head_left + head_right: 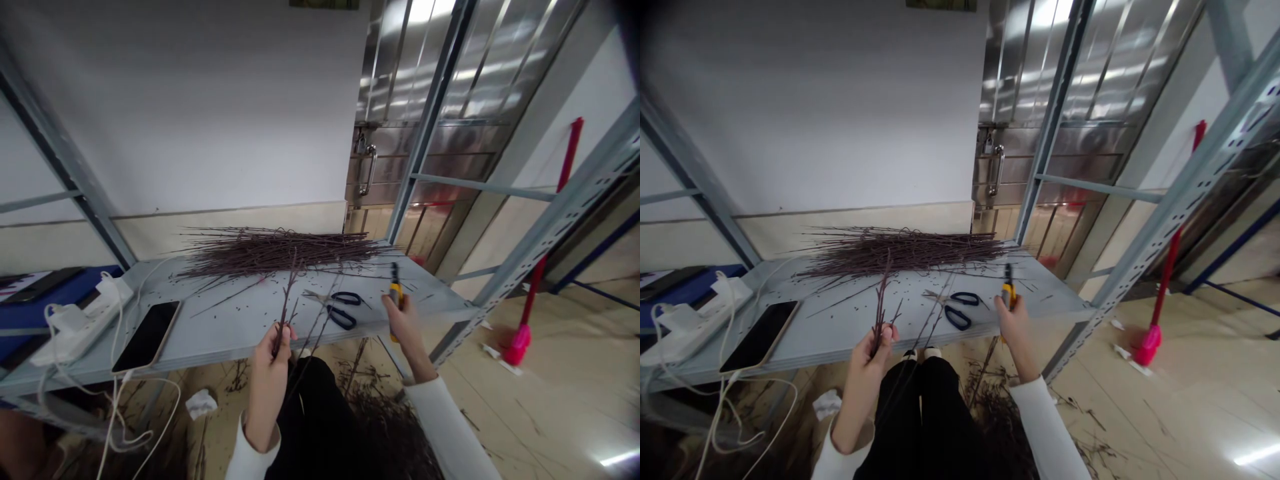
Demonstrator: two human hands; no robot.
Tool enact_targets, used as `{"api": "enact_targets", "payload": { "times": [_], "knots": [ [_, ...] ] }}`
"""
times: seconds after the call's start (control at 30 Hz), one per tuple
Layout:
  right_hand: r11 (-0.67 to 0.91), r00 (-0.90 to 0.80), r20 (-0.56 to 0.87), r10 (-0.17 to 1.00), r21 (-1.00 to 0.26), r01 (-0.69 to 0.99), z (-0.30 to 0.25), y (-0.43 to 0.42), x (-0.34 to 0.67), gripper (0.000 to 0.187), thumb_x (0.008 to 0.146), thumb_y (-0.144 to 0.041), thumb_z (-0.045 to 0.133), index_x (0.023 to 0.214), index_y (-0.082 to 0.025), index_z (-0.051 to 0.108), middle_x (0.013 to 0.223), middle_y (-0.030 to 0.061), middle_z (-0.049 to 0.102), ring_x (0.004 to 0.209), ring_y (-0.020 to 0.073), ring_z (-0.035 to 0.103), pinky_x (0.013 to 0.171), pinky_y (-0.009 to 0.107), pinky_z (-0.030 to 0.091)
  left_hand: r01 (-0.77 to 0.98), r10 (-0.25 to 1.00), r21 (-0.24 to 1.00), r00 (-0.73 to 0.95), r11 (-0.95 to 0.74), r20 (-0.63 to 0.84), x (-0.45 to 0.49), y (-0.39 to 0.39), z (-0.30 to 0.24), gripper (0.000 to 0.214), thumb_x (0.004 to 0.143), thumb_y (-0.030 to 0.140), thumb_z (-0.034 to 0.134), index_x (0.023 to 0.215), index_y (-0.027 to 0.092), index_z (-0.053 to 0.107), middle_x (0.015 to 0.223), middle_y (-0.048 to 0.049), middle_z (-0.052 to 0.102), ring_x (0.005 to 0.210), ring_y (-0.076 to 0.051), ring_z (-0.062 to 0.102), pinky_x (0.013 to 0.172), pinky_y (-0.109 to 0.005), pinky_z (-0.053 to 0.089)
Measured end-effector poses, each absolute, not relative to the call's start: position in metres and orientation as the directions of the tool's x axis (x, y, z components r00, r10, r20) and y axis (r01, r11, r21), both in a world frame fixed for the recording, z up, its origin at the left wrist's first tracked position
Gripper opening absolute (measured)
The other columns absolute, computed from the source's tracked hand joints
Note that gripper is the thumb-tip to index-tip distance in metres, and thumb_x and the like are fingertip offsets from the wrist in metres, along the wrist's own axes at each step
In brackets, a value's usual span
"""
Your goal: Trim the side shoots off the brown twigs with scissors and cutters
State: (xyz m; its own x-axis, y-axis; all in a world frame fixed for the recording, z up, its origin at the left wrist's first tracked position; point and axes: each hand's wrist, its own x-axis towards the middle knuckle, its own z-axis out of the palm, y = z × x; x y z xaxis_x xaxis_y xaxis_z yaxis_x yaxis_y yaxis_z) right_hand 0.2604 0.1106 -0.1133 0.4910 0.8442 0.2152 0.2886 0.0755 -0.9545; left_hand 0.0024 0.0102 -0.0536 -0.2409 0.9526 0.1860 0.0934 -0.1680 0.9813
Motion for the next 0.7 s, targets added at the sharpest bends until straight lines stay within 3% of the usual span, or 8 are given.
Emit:
{"api": "enact_targets", "payload": {
  "times": [0.17, 0.27, 0.37, 0.57, 0.7],
  "knots": [
    [-0.138, 0.418, 0.242, 0.876, -0.705, 0.696, -0.118, 0.127, 0.247, 0.038, 0.067, -0.031, 0.067, 0.101, -0.017, 0.057, 0.103, 0.0127, 0.059, 0.1, 0.0326, 0.057, 0.081, 0.042, 0.04, 0.043, 0.959, 0.992, -0.257, -0.116, 0.123, 0.0, 0.009, -0.056, 0.042, 0.077, 0.06, 0.058, 0.069, 0.019, 0.056, 0.057, 0.0054, 0.039, 0.051, -0.011, 0.035, 0.05, -0.021, 0.03],
    [-0.175, 0.354, 0.237, 0.905, -0.55, 0.816, -0.12, 0.136, 0.242, 0.038, 0.069, -0.026, 0.067, 0.104, -0.015, 0.059, 0.107, 0.016, 0.059, 0.107, 0.037, 0.054, 0.088, 0.048, 0.037, -0.012, 0.966, 0.996, -0.248, -0.083, 0.077, 0.0, 0.008, -0.058, 0.045, 0.075, 0.063, 0.059, 0.068, 0.018, 0.056, 0.053, 0.0076, 0.031, 0.047, -0.009, 0.029, 0.045, -0.02, 0.025],
    [-0.155, 0.285, 0.239, 0.928, -0.448, 0.88, -0.12, 0.149, 0.243, 0.035, 0.075, -0.029, 0.065, 0.105, -0.014, 0.059, 0.109, 0.0178, 0.06, 0.11, 0.0382, 0.053, 0.089, 0.05, 0.036, -0.066, 0.967, 0.995, -0.251, -0.072, 0.054, 0.001, 0.008, -0.061, 0.046, 0.072, 0.063, 0.062, 0.068, 0.018, 0.057, 0.053, 0.0075, 0.033, 0.047, -0.008, 0.031, 0.044, -0.019, 0.026],
    [-0.027, 0.181, 0.321, 0.93, -0.431, 0.902, -0.119, 0.162, 0.244, 0.034, 0.083, -0.033, 0.058, 0.111, -0.014, 0.057, 0.112, 0.0182, 0.06, 0.109, 0.035, 0.053, 0.093, 0.05, 0.034, -0.12, 0.963, 0.991, -0.269, -0.051, 0.017, 0.002, 0.011, -0.067, 0.049, 0.067, 0.066, 0.066, 0.067, 0.017, 0.059, 0.056, 0.0057, 0.04, 0.049, -0.008, 0.034, 0.045, -0.019, 0.03],
    [0.086, 0.168, 0.421, 0.891, -0.522, 0.849, -0.123, 0.132, 0.232, 0.036, 0.096, -0.033, 0.031, 0.111, -0.013, 0.057, 0.116, 0.0177, 0.06, 0.112, 0.0285, 0.052, 0.098, 0.046, 0.036, -0.153, 0.961, 0.988, -0.274, -0.014, -0.029, 0.005, 0.016, -0.067, 0.055, 0.059, 0.069, 0.069, 0.066, 0.016, 0.059, 0.058, 0.0051, 0.043, 0.051, -0.008, 0.034, 0.047, -0.02, 0.032]
  ]
}}
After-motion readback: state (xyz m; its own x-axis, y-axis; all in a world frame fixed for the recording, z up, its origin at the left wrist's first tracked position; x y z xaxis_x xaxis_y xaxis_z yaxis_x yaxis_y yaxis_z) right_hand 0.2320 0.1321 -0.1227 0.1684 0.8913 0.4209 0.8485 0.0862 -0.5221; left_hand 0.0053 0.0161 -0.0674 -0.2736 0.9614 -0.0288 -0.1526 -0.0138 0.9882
